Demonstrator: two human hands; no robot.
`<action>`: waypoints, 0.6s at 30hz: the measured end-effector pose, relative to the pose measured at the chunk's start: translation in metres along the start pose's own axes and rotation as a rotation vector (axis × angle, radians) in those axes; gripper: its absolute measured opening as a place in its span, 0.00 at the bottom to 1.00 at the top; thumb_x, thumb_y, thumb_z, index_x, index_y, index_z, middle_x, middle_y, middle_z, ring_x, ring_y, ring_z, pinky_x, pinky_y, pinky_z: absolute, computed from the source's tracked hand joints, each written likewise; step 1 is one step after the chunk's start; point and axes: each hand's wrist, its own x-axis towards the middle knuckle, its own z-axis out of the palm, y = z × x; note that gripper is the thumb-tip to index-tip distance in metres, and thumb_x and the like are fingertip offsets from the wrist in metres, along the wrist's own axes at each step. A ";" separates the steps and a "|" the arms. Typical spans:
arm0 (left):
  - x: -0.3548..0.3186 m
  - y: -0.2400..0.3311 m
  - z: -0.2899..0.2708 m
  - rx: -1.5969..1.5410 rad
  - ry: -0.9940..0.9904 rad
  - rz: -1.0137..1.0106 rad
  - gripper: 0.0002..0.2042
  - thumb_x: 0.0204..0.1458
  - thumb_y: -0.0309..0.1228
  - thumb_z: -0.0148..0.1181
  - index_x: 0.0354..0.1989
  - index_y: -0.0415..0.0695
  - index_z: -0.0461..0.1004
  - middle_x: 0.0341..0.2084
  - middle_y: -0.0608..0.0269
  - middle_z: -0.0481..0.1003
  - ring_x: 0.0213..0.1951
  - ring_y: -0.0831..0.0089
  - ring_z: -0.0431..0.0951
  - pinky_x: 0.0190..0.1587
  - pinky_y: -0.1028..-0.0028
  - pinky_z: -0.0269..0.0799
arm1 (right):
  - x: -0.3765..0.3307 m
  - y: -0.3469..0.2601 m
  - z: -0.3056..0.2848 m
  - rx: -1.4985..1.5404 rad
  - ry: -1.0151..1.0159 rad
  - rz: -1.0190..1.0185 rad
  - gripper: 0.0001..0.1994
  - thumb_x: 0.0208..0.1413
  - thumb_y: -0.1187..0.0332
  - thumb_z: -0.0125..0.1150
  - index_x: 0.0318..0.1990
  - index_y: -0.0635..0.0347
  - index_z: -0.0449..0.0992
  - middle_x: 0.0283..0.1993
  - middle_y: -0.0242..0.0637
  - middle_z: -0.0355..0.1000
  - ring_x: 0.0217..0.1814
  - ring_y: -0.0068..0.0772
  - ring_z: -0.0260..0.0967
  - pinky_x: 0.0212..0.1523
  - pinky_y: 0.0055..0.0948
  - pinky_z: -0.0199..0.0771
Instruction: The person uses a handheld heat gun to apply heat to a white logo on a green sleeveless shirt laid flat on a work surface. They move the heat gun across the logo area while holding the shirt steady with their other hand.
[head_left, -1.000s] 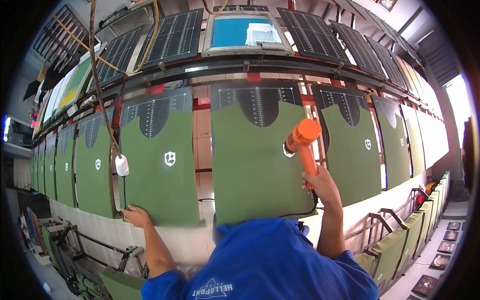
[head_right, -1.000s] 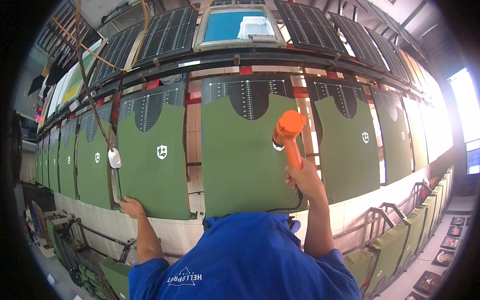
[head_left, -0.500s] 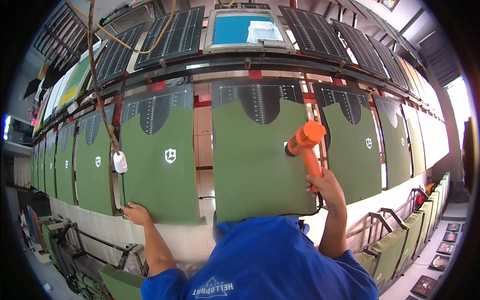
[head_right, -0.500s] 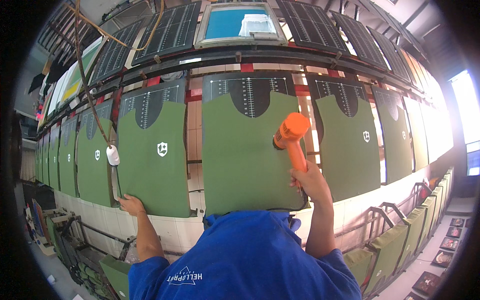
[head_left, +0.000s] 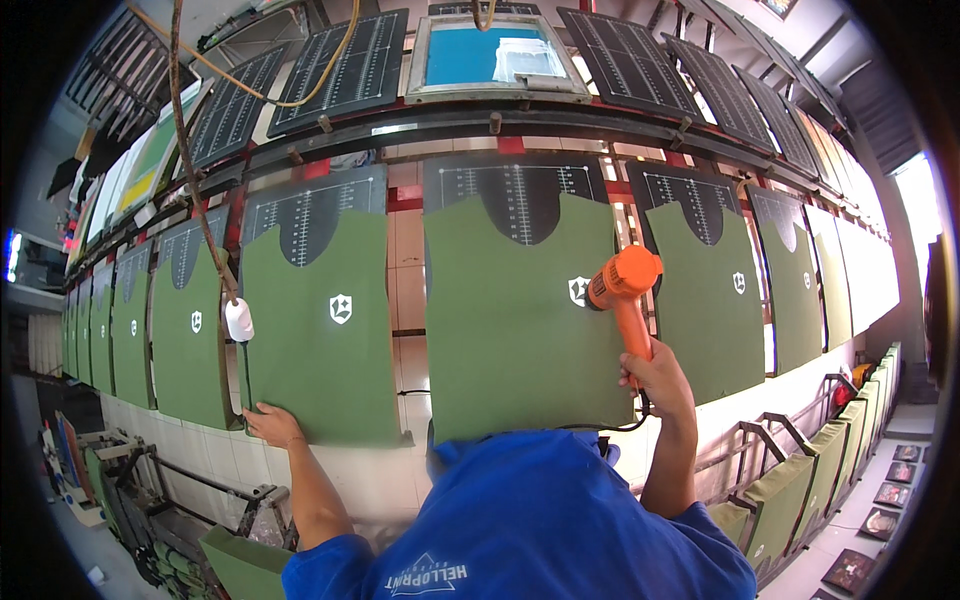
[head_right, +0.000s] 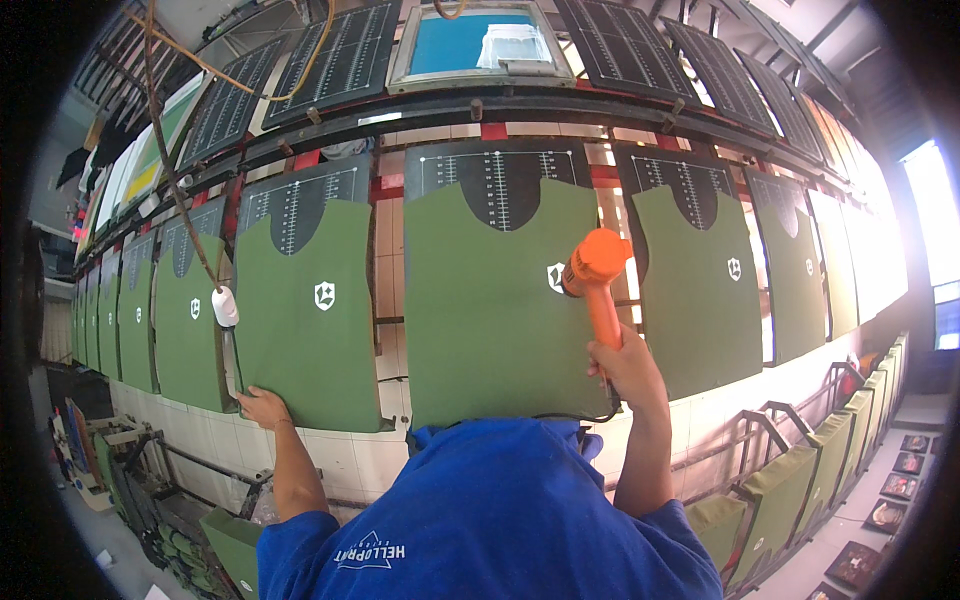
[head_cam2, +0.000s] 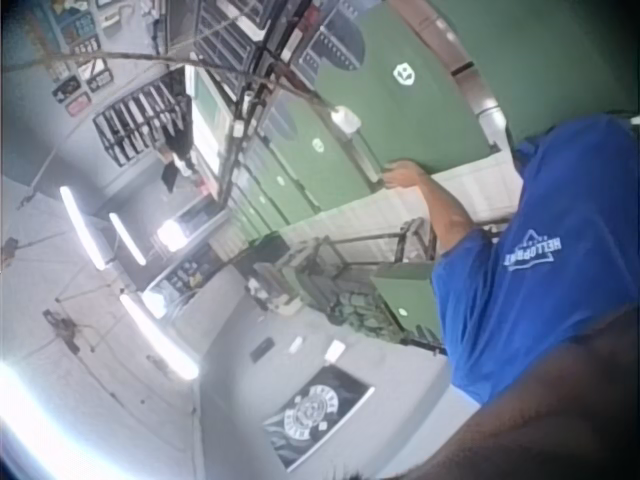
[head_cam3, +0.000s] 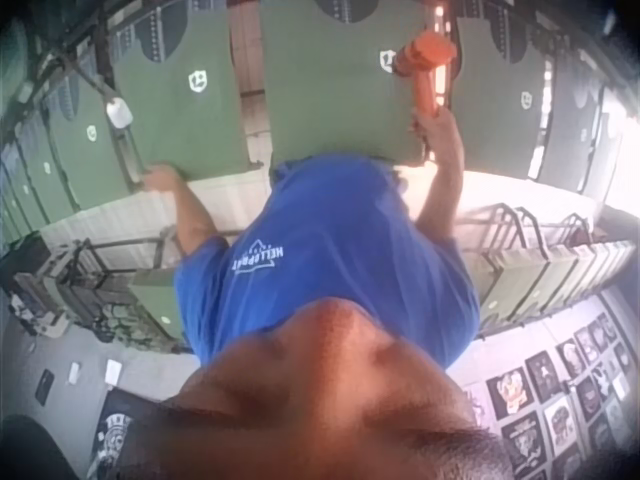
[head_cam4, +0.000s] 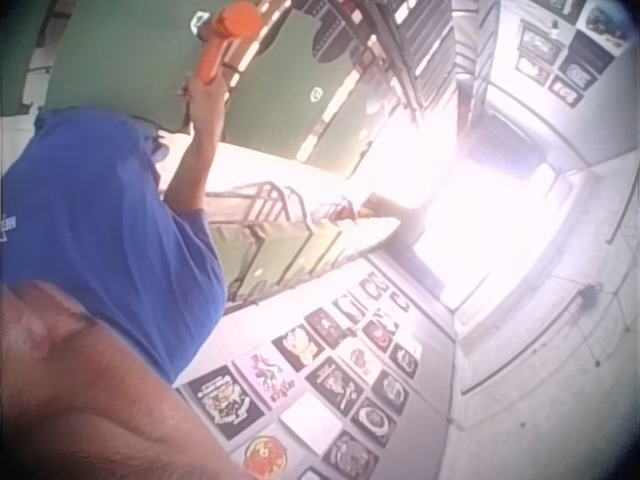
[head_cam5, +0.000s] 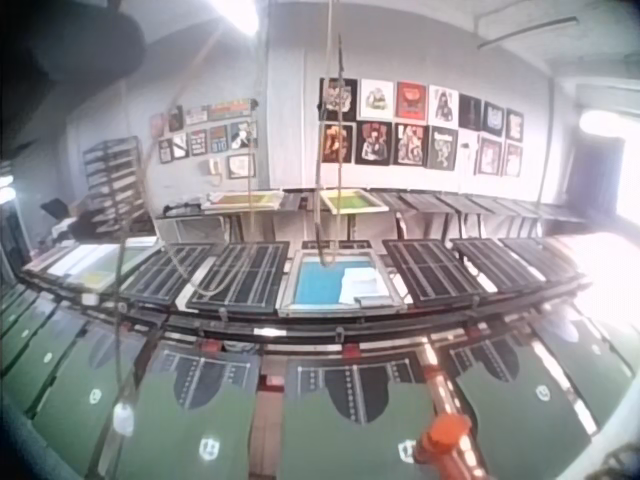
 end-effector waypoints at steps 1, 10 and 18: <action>0.000 -0.001 0.000 0.003 0.001 -0.001 0.25 0.66 0.46 0.39 0.67 0.46 0.57 0.64 0.50 0.62 0.65 0.43 0.58 0.61 0.47 0.62 | 0.000 0.002 -0.002 0.023 -0.010 0.009 0.11 0.56 0.68 0.59 0.42 0.65 0.69 0.26 0.31 0.69 0.24 0.21 0.70 0.20 0.20 0.69; -0.001 0.001 0.000 0.000 0.005 0.005 0.25 0.66 0.46 0.39 0.67 0.45 0.57 0.64 0.50 0.62 0.65 0.43 0.58 0.62 0.48 0.61 | 0.006 0.000 -0.005 -0.009 0.009 -0.009 0.10 0.56 0.68 0.59 0.41 0.64 0.69 0.26 0.31 0.69 0.25 0.21 0.70 0.21 0.21 0.69; -0.003 0.005 -0.004 0.001 -0.001 -0.003 0.25 0.66 0.45 0.38 0.67 0.46 0.58 0.65 0.51 0.62 0.65 0.43 0.59 0.62 0.49 0.61 | 0.016 -0.008 0.004 -0.052 -0.002 -0.032 0.11 0.56 0.66 0.60 0.40 0.65 0.69 0.26 0.31 0.69 0.24 0.22 0.71 0.21 0.22 0.70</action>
